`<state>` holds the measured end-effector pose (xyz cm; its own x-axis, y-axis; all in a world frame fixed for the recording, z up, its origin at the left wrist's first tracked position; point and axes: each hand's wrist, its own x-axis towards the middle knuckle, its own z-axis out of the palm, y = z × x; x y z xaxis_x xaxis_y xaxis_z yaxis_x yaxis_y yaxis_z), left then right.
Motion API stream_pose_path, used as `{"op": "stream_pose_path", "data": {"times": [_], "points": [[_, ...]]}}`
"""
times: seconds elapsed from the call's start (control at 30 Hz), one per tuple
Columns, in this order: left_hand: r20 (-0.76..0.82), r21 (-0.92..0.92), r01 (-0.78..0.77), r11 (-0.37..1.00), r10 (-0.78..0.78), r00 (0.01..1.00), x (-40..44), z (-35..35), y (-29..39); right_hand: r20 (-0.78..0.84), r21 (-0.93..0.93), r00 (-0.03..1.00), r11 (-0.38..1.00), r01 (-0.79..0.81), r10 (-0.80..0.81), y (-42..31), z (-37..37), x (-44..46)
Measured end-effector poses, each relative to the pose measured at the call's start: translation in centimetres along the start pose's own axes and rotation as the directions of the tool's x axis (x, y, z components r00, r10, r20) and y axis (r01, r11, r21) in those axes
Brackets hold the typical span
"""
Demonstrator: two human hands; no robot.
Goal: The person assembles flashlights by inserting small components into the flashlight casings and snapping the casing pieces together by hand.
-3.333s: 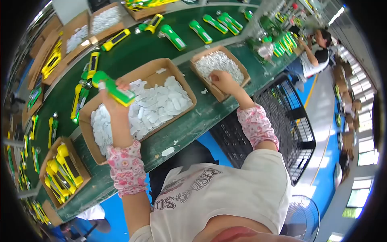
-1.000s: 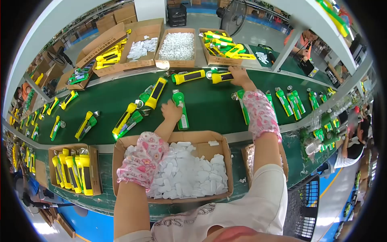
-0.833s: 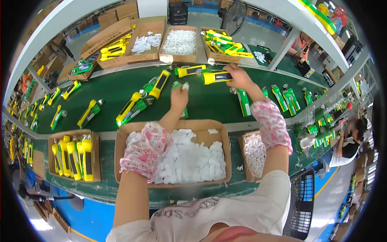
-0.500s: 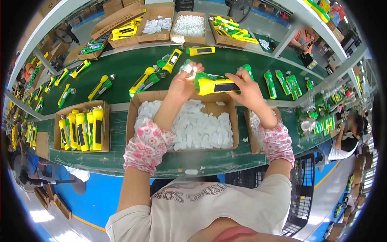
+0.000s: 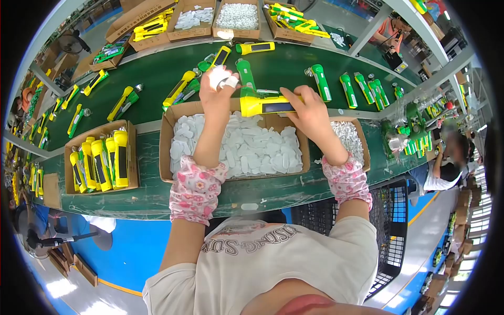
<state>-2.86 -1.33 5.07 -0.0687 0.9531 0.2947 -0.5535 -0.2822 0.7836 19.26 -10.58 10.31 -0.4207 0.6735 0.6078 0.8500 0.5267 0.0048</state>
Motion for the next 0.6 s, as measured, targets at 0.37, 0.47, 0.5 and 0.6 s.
{"op": "stream_pose_path", "data": {"times": [0.37,0.47,0.5,0.6], "points": [[0.309,-0.739,0.569,0.36,-0.569,0.762,-3.6,0.6,-5.7,-0.076,0.222,0.952,0.936,-0.273,0.296,-0.9,1.9,-0.2],[0.198,-0.491,0.612,0.62,-0.605,0.772,-5.8,4.1,-2.4,-0.099,0.203,0.944,0.935,-0.292,0.316,-2.1,3.3,0.4],[0.311,-0.489,0.589,0.643,-0.503,0.807,-5.5,4.1,-2.6,-0.078,0.185,0.939,0.93,-0.316,0.335,-2.7,3.7,0.4],[0.143,-0.461,0.53,0.712,-0.53,0.836,-4.6,2.8,-5.5,0.022,0.23,0.954,0.927,-0.295,0.299,-3.2,4.4,0.2]]}}
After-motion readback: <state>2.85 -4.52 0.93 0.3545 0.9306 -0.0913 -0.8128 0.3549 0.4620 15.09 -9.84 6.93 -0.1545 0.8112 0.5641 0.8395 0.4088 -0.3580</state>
